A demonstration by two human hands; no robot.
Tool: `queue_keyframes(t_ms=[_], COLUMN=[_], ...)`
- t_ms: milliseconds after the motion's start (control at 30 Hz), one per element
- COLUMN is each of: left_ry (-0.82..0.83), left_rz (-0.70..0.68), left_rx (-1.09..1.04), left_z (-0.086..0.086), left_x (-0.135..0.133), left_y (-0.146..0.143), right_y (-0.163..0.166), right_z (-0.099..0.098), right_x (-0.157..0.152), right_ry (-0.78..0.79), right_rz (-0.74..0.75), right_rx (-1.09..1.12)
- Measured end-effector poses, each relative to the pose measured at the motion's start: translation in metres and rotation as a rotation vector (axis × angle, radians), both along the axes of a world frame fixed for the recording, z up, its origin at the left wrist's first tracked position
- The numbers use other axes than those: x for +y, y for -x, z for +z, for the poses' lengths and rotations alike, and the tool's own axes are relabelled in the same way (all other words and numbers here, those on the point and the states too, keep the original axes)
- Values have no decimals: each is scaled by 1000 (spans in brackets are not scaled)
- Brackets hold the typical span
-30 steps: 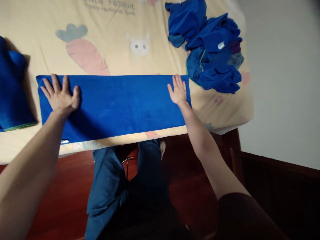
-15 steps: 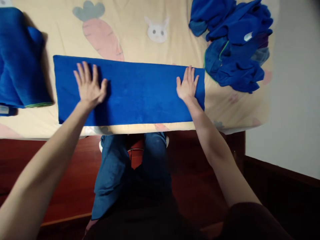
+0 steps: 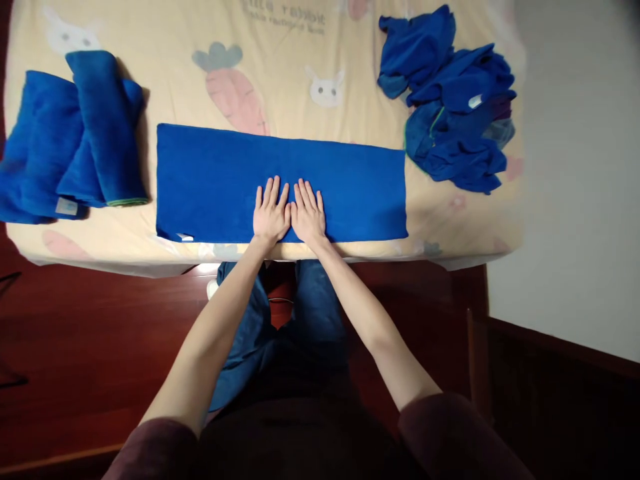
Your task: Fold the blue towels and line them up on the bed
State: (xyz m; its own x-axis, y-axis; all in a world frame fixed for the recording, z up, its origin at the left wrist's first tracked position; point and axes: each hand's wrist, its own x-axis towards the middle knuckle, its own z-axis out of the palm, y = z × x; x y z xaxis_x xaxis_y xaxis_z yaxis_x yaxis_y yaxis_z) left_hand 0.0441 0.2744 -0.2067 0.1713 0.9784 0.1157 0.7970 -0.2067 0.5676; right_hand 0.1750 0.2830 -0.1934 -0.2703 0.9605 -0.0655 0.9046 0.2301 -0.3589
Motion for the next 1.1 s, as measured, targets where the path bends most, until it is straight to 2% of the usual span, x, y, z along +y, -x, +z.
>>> queue_keyframes(t_ms=[167, 367, 467, 633, 767, 900, 1100], left_ry=[23, 84, 103, 58, 187, 146, 120], left_rz=[26, 175, 258, 391, 450, 519, 483], left_rx=[38, 42, 40, 29, -48, -2, 33], left_z=[9, 27, 37, 49, 58, 56, 39], left_x=[-7, -27, -37, -53, -61, -62, -65], left_y=[24, 77, 108, 151, 169, 174, 184], right_y=[-18, -63, -104, -195, -244, -256, -258], right_z=[6, 8, 4, -1, -2, -6, -12], right_x=[2, -4, -2, -1, -7, -11, -9], right_ry=[-31, -19, -24, -16, -3, -19, 0], right_rz=[13, -78, -143, -316, -423, -445, -441], right_rx=[-47, -59, -72, -167, -218, -222, -190])
